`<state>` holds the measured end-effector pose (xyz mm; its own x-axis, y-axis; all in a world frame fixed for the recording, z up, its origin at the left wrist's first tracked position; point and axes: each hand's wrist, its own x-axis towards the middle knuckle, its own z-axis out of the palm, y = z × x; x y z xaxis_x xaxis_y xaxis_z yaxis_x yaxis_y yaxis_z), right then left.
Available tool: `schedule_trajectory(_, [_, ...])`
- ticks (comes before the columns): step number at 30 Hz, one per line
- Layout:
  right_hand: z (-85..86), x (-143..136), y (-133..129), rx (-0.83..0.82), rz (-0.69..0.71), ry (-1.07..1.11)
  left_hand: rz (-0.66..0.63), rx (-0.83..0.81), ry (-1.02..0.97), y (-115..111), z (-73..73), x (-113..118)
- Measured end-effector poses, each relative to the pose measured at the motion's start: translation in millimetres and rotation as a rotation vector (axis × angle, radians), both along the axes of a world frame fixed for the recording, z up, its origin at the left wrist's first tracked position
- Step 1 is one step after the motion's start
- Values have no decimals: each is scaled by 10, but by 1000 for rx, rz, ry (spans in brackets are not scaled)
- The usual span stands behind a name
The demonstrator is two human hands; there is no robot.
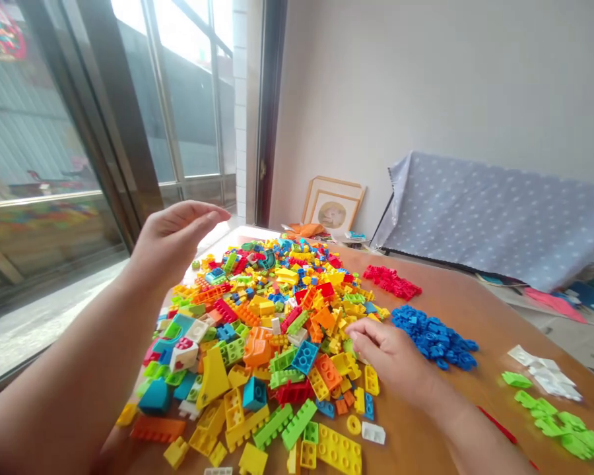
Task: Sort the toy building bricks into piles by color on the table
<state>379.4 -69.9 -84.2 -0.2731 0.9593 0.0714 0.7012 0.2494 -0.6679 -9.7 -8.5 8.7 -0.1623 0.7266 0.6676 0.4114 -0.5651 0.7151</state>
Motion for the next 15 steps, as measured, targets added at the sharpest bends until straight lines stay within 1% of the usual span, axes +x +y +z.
schedule_trajectory(3, [-82,-264,-278,-54,65,-4,-19,-16,-15,0,15,-53])
schedule_trajectory(7, [-187,-524,-500,-106,75,-2,-25,-115,-9,73,-50,-136])
schedule_trajectory(11, [-252,-703,-576,-114,48,12,47,-222,32,168,-120,-229])
schedule_trajectory(15, [-257,-845,-575,-100,24,27,97,-297,127,309,-234,-327])
